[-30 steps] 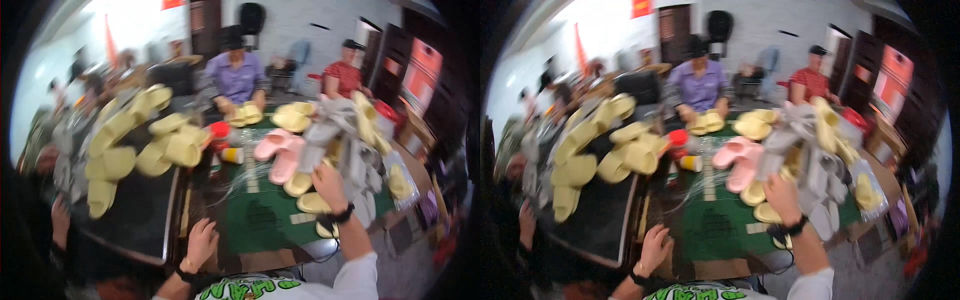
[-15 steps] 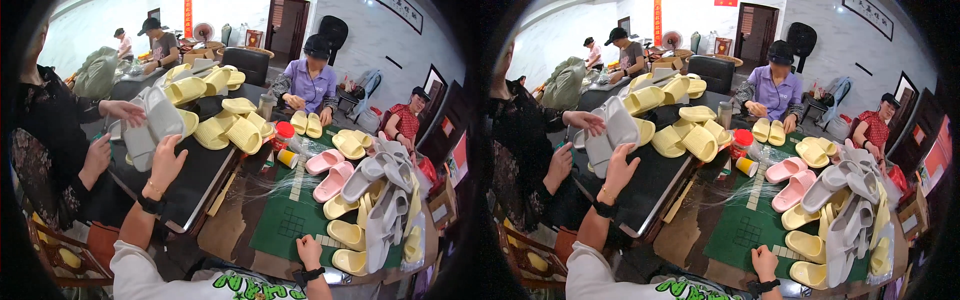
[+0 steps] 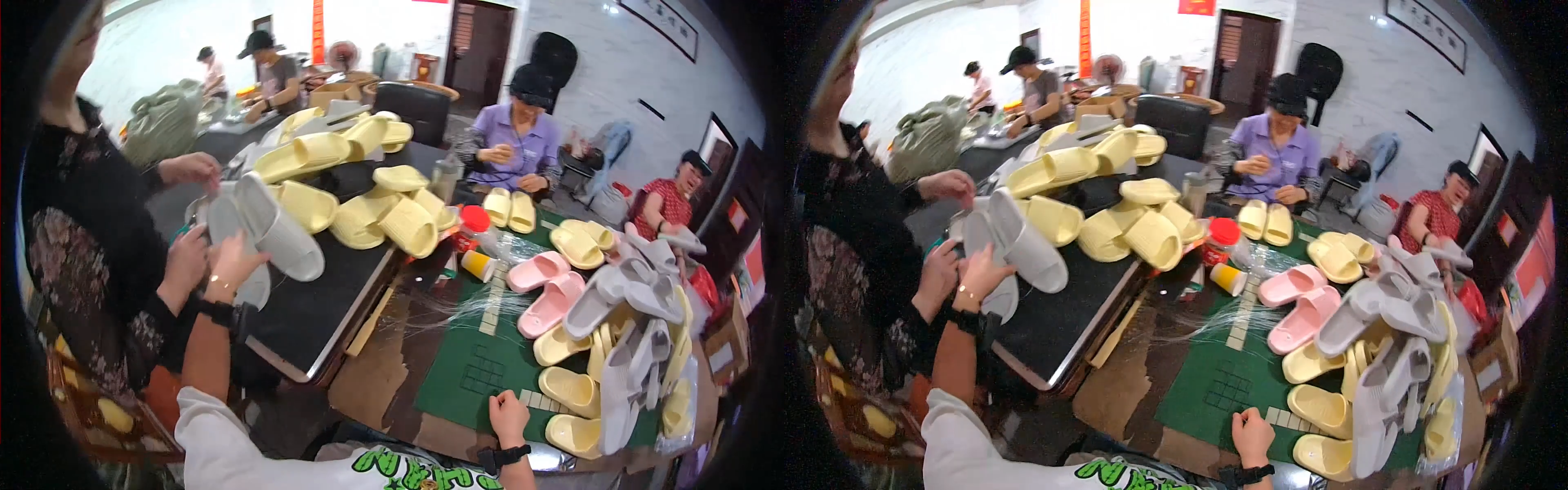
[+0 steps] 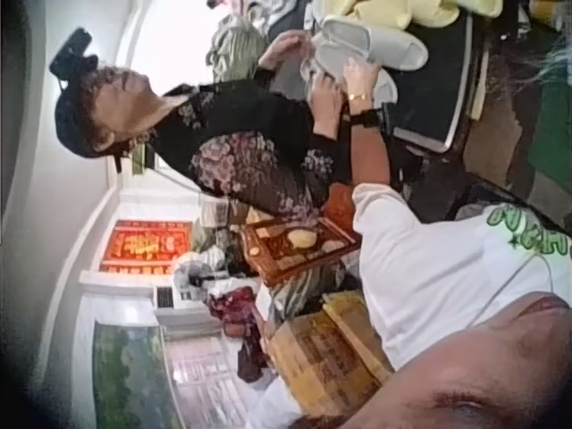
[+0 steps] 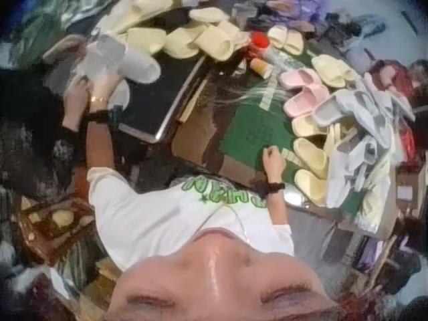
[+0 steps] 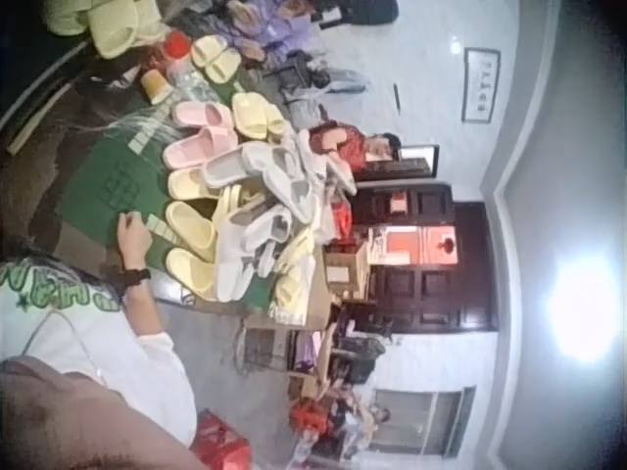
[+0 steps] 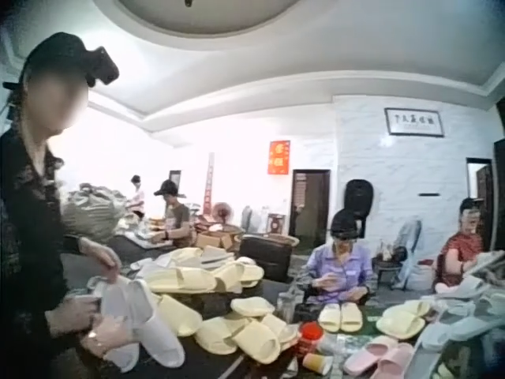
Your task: Cleaning and inspecting finished foam sandals at a factory workstation.
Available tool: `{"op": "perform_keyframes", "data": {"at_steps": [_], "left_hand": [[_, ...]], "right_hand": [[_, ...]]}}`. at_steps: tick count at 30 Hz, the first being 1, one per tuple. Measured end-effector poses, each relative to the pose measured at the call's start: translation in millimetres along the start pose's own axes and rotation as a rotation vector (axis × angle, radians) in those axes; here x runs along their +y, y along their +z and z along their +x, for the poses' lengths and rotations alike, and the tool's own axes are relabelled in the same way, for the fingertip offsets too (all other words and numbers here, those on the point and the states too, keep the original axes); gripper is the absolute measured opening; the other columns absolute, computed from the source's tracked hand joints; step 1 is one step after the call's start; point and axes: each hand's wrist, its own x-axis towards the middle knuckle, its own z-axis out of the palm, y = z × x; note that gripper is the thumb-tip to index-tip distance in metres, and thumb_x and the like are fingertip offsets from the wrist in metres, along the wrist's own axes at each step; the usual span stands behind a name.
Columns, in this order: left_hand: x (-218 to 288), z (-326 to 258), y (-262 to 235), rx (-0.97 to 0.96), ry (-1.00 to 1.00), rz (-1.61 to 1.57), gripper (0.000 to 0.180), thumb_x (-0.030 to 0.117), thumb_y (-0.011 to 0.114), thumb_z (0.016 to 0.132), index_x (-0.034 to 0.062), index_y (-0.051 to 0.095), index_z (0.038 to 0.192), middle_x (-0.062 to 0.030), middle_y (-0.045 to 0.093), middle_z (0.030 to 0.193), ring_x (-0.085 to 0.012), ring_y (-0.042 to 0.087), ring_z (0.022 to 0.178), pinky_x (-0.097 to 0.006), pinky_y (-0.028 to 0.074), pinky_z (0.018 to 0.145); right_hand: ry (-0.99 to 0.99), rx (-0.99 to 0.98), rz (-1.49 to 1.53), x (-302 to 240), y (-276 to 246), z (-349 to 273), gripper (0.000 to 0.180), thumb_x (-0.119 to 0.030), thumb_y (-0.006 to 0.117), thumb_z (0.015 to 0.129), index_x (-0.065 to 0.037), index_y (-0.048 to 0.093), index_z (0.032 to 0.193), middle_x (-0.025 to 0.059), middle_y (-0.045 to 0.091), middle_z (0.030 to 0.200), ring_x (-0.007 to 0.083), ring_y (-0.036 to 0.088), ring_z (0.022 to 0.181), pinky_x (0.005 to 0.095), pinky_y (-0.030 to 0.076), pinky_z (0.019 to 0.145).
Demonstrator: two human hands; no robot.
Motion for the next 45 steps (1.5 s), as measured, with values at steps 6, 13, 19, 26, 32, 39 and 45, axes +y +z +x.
{"op": "perform_keyframes", "data": {"at_steps": [6,13,19,26,32,39,45], "left_hand": [[-74,12,42,-0.013,0.317,-0.192,0.053,0.021,0.077,0.069,0.0004,0.063,0.115,-0.0239,0.065,0.109,-0.0391,0.061,0.104,-0.043,0.047,0.091],[32,-46,-26,-0.131,0.297,-0.704,0.019,0.004,0.069,0.068,-0.0089,0.064,0.082,-0.0054,0.056,0.062,-0.0087,0.046,0.057,-0.029,0.039,0.053],[126,-110,-47,-0.630,0.458,-1.002,0.015,0.000,0.064,0.079,-0.0062,0.069,0.091,-0.0050,0.069,0.078,-0.0122,0.062,0.067,-0.026,0.050,0.063],[221,-174,-2,-1.606,0.085,-1.104,0.033,0.020,0.063,0.094,-0.0033,0.059,0.116,-0.0040,0.065,0.095,-0.0111,0.060,0.081,-0.024,0.050,0.071],[224,-185,44,-1.539,0.260,-1.109,0.033,0.019,0.062,0.094,-0.0030,0.057,0.118,-0.0065,0.063,0.101,-0.0149,0.059,0.087,-0.028,0.049,0.075],[211,-199,93,-1.405,0.463,-1.148,0.035,0.017,0.061,0.093,-0.0026,0.056,0.121,-0.0101,0.060,0.109,-0.0202,0.056,0.096,-0.033,0.046,0.082],[194,-210,140,-1.301,0.608,-1.170,0.036,0.015,0.060,0.092,-0.0023,0.055,0.124,-0.0132,0.057,0.116,-0.0247,0.054,0.103,-0.037,0.044,0.088]], "right_hand": [[-0.018,-0.088,0.067,-10,1,1,0.023,-0.034,0.061,0.086,-0.012,0.060,0.081,0.0135,0.064,0.064,0.0364,0.064,0.062,0.0497,0.049,0.056],[-0.005,-0.096,0.278,-3,-13,-1,0.026,-0.035,0.063,0.086,-0.011,0.060,0.093,0.0101,0.063,0.065,0.0328,0.064,0.065,0.0449,0.049,0.057],[-0.234,-0.018,0.620,-55,-59,3,0.059,-0.038,0.071,0.084,-0.014,0.048,0.132,0.0082,0.060,0.085,0.0289,0.061,0.065,0.0376,0.051,0.060],[-0.407,0.141,0.524,-62,-102,-17,0.080,-0.045,0.075,0.078,-0.010,0.039,0.141,0.0147,0.053,0.122,0.0327,0.062,0.096,0.0375,0.054,0.073],[-0.253,-0.070,0.596,-44,-97,-34,0.074,-0.042,0.076,0.077,-0.004,0.048,0.133,0.0159,0.058,0.118,0.0311,0.063,0.098,0.0359,0.054,0.077],[-0.091,-0.165,0.947,-45,-99,-44,0.061,-0.031,0.074,0.083,0.001,0.051,0.129,0.0132,0.067,0.101,0.0140,0.061,0.089,0.0273,0.050,0.076],[0.063,-0.408,1.338,-26,-54,-49,0.052,-0.023,0.069,0.088,0.001,0.051,0.130,0.0065,0.063,0.114,0.0112,0.057,0.100,0.0274,0.046,0.091]]}}
